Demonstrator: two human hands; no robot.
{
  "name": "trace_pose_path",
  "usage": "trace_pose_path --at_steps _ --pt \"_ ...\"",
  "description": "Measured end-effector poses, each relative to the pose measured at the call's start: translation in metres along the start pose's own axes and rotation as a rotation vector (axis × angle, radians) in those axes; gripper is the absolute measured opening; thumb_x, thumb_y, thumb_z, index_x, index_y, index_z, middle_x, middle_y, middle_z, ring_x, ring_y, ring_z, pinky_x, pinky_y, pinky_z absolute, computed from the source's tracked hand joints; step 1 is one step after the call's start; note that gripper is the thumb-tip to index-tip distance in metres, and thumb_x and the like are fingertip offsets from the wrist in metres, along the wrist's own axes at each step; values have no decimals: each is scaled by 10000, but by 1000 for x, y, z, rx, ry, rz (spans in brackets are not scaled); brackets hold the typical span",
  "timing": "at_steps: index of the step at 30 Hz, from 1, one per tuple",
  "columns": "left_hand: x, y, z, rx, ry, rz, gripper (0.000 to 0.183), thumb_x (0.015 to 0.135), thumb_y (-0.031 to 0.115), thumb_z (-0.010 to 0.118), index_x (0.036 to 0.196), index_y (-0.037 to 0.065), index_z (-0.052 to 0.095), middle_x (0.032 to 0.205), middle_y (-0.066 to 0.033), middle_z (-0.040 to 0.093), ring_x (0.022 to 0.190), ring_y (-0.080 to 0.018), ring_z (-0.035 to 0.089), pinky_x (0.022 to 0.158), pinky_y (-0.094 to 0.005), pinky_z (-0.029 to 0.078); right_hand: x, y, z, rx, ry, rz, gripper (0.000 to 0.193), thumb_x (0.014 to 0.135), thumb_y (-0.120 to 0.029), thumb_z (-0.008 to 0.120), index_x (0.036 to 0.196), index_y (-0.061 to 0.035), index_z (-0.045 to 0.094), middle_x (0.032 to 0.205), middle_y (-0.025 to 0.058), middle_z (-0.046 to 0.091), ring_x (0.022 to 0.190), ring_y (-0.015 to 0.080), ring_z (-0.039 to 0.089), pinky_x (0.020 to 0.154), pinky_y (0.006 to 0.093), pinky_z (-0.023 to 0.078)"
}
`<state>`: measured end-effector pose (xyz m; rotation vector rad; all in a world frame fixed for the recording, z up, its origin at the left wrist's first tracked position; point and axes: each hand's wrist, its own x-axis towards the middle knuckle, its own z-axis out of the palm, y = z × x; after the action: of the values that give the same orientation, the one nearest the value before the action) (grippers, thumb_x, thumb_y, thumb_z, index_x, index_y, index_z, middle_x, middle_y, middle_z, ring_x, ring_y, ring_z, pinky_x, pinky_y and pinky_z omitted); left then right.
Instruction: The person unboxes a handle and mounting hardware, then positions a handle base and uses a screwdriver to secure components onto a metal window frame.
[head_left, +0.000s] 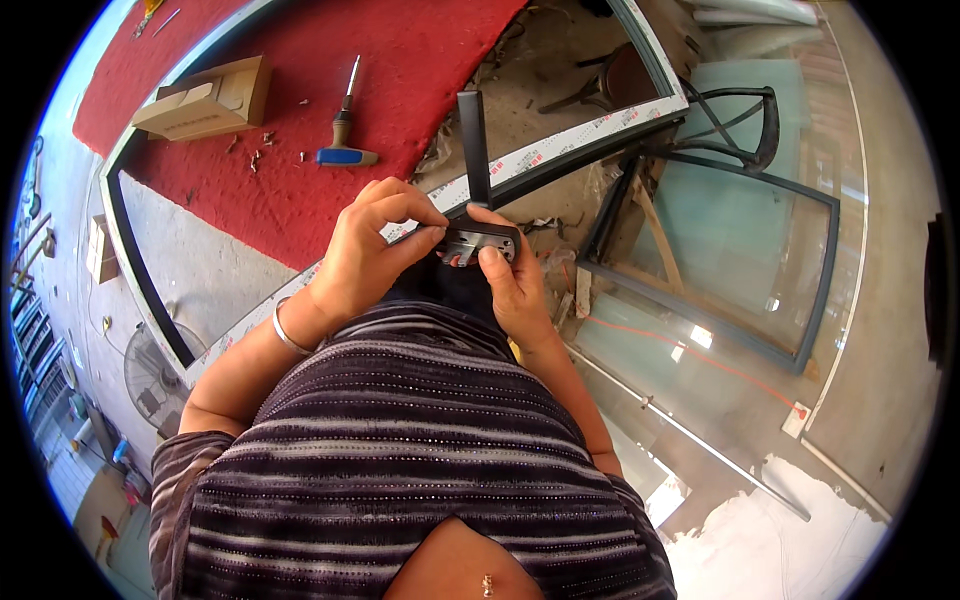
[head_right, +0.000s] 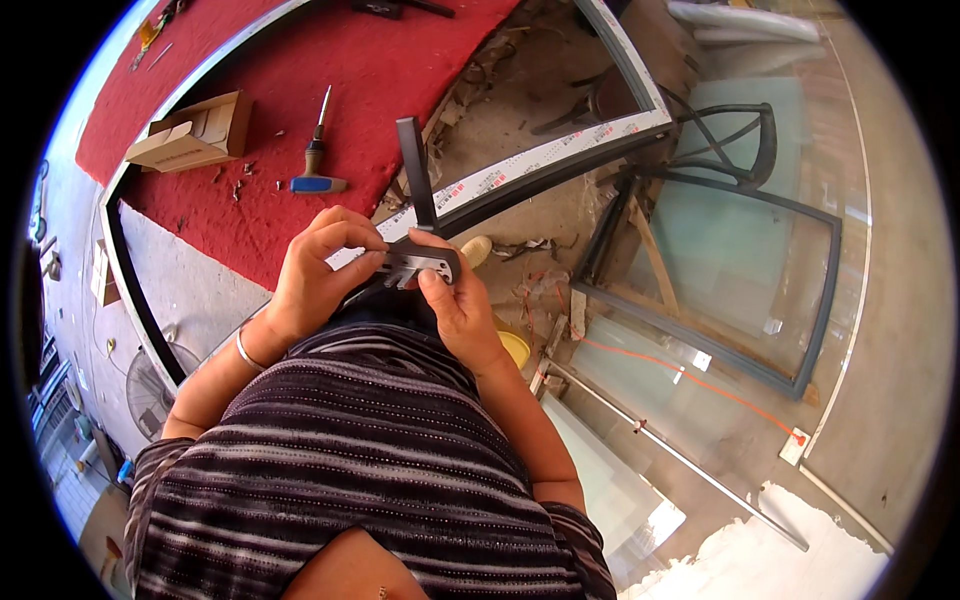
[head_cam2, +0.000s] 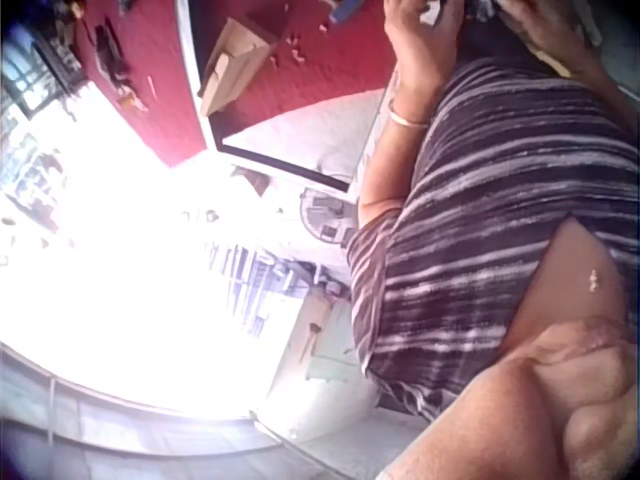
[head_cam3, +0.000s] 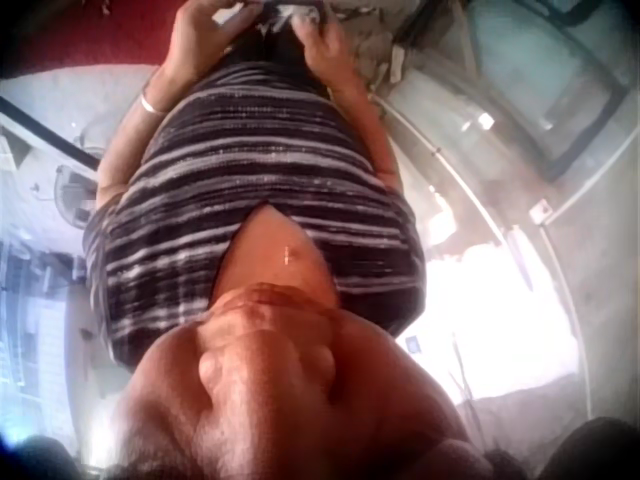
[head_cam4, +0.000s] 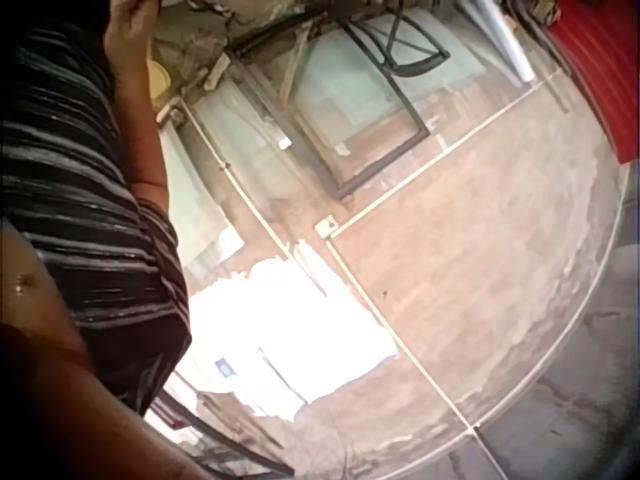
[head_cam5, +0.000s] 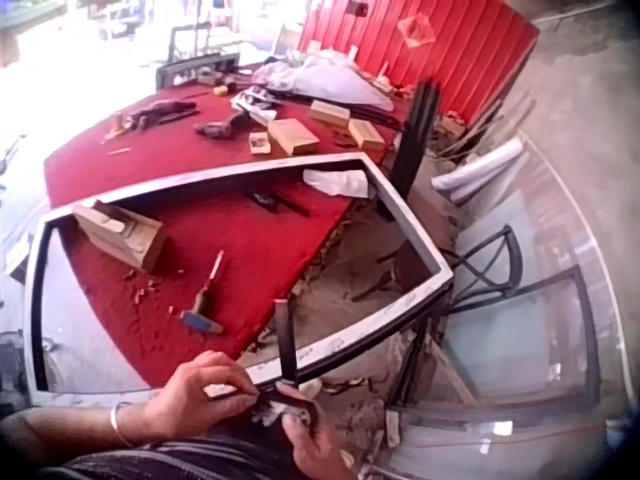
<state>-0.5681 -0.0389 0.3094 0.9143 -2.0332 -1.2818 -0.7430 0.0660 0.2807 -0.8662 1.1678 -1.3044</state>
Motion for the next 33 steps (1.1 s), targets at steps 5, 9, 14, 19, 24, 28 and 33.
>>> trace_pose_path --at_steps 5,9,14,19,24,28,33 --pt "-7 -16 -7 -751 -43 -485 201 914 124 663 1065 -9 660 979 -3 659 904 -68 579 839 -238 469 2 5 -1 38 4 -10 414 1004 -248 500 1344 -12 477 1112 66 611 951 111 549 874 252 440" --pt "-11 -18 -10 -776 -52 -509 263 925 170 652 1122 -5 657 995 -21 669 911 -76 583 850 -234 464 6 7 3 108 -7 -10 404 1008 -237 487 1340 -8 472 1108 79 618 962 122 572 860 260 460" --pt "-18 -21 -9 -785 -35 -502 279 926 156 649 1153 -6 641 1030 -25 659 932 -92 585 865 -250 465 11 1 12 124 53 54 406 1030 -244 387 1360 -12 429 1121 175 632 916 244 660 801 328 512" --pt "-20 -25 -9 -575 -22 -299 366 901 157 681 1217 -11 606 1126 -51 597 1029 -112 559 902 -270 456 14 3 12 153 55 50 417 1031 -265 387 1364 -17 423 1103 175 643 897 246 668 785 319 514" --pt "-17 -17 -7 -511 61 -321 689 807 202 785 1374 -4 451 1133 -57 550 1077 -144 537 940 -287 431 14 2 15 160 41 55 429 1025 -302 419 1343 -16 456 1106 124 650 908 196 669 774 275 498" --pt "-14 -22 -8 -593 -32 -356 802 781 176 807 1423 3 358 1118 -56 540 1071 -155 534 946 -297 427 13 1 18 97 38 29 412 1018 -282 447 1331 -15 465 1077 109 648 889 171 650 786 270 489" --pt "-13 -20 -6 -737 -65 -489 767 795 78 769 1421 10 331 1099 -64 542 1039 -162 542 951 -300 433 12 2 20 79 43 11 385 1012 -253 474 1310 -10 487 1042 86 638 881 131 603 799 262 478"
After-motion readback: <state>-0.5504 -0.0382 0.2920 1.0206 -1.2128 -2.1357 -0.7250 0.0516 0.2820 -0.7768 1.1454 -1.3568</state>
